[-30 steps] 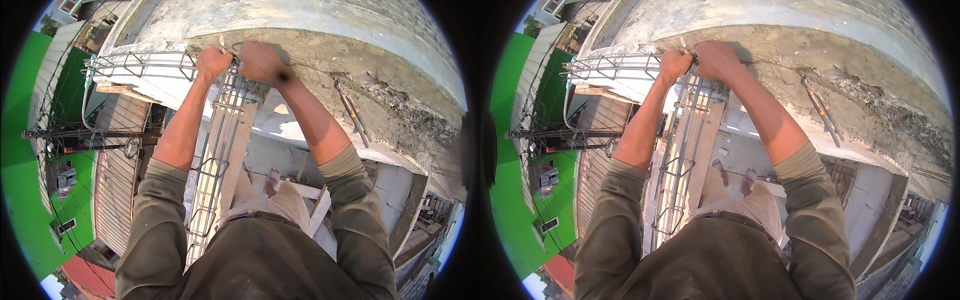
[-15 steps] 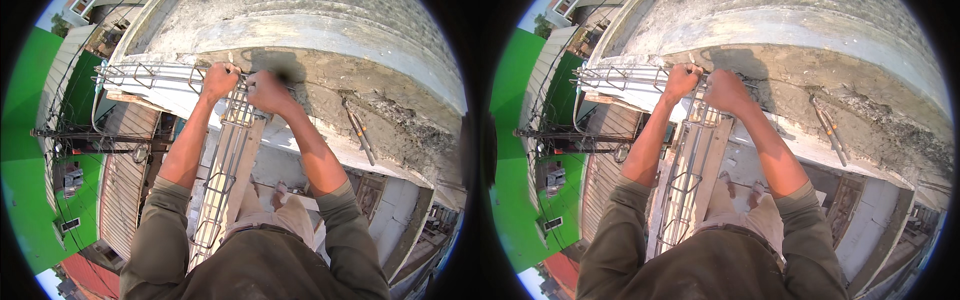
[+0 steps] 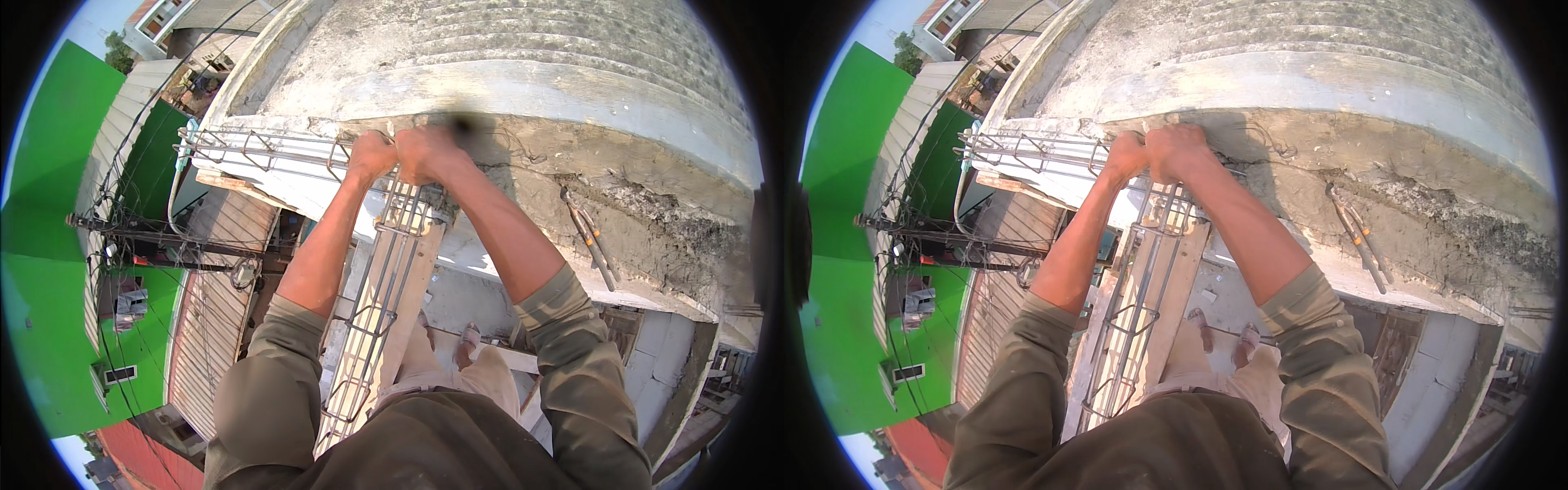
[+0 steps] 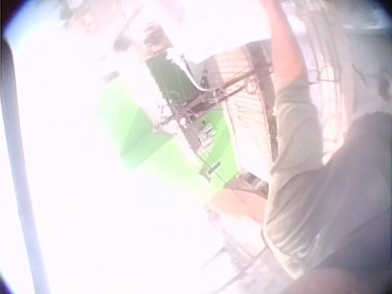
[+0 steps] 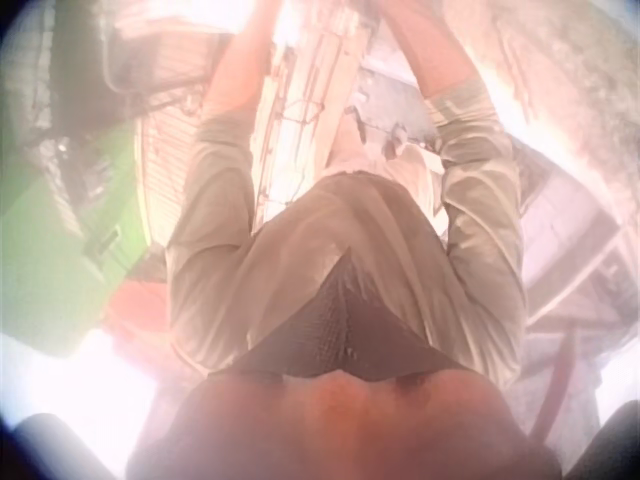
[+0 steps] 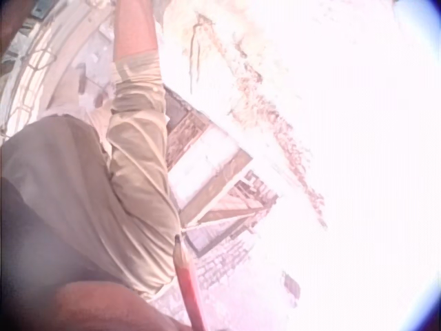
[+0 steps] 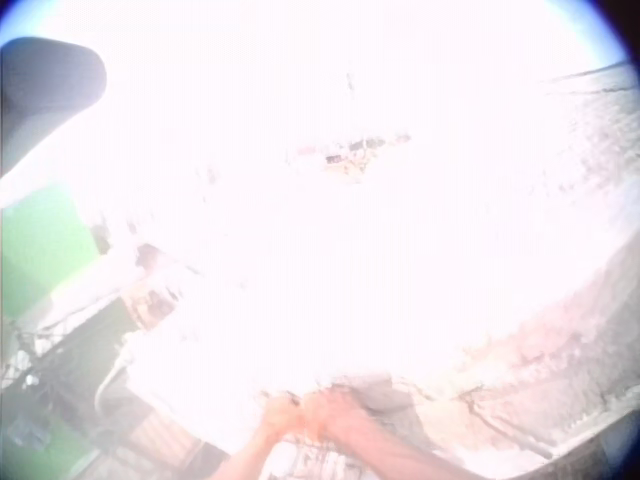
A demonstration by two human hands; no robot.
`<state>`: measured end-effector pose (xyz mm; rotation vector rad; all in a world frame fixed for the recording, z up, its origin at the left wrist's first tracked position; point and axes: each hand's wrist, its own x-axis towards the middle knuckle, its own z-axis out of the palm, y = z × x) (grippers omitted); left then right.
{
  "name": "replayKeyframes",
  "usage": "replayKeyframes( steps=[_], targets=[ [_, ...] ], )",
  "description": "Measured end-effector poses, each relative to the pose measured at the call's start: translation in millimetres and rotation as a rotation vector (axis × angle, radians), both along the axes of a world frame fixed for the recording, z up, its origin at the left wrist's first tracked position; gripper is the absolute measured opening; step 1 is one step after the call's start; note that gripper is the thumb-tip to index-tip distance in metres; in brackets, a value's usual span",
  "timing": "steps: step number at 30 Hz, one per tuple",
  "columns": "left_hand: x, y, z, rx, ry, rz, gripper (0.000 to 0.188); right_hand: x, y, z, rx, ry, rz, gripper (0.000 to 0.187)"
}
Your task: The person uses pliers to twist wire ties around intersecting rebar rods, securing them together on a wooden plank. The person repeatedly positions the pliers, twists the wire, and moves to the next joint along the rebar structure.
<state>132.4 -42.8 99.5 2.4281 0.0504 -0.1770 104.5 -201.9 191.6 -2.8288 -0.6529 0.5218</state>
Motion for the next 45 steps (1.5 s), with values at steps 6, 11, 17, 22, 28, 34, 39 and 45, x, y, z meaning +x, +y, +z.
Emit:
replayKeyframes(
  steps=[6,11,17,22,28,34,39,45],
  targets=[
    [8.5,6.3,-31.8,0.276,-0.116,0.050,0.030,-14.5,13.8,10.5,-0.007,-0.119,-0.004,0.024],
    [-7.5,-18.8,-13.6,-0.016,-0.098,0.163,0.029,-23.9,5.0,-21.0,0.077,-0.144,-0.154,0.018],
    [-34.5,-12.8,-20.9,-0.098,-0.378,0.257,0.024,-45.0,13.8,-31.2,0.258,-0.208,-0.249,0.015],
    [-40.1,-12.0,-19.5,-0.105,-0.385,0.215,0.022,-58.4,14.4,-43.8,0.274,-0.303,-0.261,0.015],
    [-43.4,-11.4,-14.9,-0.096,-0.437,0.116,0.014,-59.4,14.9,-60.3,0.366,-0.322,-0.343,0.016],
    [-43.6,-5.6,-16.4,-0.121,-0.503,0.016,0.010,-61.9,15.7,-73.0,0.396,-0.375,-0.367,0.018],
    [-39.8,-2.5,-10.7,-0.032,-0.435,-0.029,0.017,-62.9,15.4,-74.1,0.370,-0.334,-0.416,0.020],
    [-31.9,-30.1,16.2,0.119,-0.131,0.269,0.028,-62.4,7.2,-67.1,0.403,-0.272,-0.412,0.024]
  ],
)
